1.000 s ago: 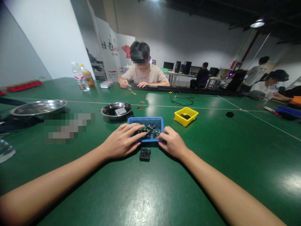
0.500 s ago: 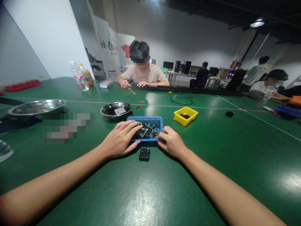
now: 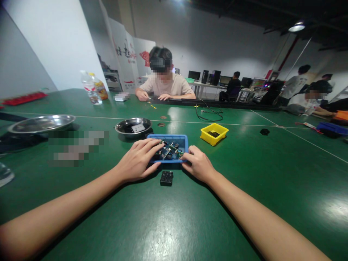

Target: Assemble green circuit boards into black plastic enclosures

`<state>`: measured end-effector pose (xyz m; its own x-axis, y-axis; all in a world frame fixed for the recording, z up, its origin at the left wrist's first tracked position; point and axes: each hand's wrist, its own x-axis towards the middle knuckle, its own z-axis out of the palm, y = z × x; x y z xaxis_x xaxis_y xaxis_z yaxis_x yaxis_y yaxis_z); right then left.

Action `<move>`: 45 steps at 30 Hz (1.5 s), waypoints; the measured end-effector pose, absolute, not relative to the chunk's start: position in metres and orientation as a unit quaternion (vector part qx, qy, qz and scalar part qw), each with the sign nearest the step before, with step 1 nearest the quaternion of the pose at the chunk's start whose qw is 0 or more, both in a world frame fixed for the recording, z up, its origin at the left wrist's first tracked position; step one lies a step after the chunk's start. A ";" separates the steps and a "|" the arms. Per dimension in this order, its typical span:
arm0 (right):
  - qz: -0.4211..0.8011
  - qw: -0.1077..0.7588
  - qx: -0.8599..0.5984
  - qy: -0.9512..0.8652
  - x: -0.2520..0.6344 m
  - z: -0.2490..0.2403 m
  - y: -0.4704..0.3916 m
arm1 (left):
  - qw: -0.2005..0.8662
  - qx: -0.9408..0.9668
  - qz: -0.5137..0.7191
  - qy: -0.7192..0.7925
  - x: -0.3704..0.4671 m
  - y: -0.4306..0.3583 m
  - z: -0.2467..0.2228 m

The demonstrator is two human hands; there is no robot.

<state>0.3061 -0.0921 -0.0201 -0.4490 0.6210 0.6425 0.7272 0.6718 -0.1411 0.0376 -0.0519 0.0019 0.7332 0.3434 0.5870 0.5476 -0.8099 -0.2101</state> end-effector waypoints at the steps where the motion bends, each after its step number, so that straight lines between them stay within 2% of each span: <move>1: -0.078 0.343 -0.397 -0.848 0.306 -0.020 -0.092 | 0.192 -0.911 -0.269 -0.245 0.038 -0.052 0.002; 19: -0.130 0.324 -0.396 -0.849 0.309 -0.027 -0.087 | 0.253 -0.930 -0.209 -0.163 0.044 -0.056 0.001; 27: -0.004 0.311 -0.457 -0.833 0.302 -0.012 -0.099 | 0.256 -0.941 -0.165 -0.146 0.043 -0.054 -0.002; 39: -0.171 0.186 -0.602 -0.758 0.267 0.008 -0.098 | 0.267 -0.935 -0.207 -0.110 0.041 -0.045 -0.006; 42: -0.159 0.212 -0.595 -0.759 0.268 0.008 -0.096 | 0.265 -0.931 -0.229 -0.100 0.041 -0.042 -0.005; 45: -0.136 0.294 -0.580 -0.748 0.273 0.006 -0.093 | 0.248 -0.929 -0.251 -0.108 0.041 -0.036 -0.006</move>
<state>0.2730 -0.0933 0.0060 -0.1551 0.7868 0.5974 0.9470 0.2906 -0.1369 0.0414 -0.0360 -0.0064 0.8506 0.0765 0.5202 0.3255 -0.8536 -0.4068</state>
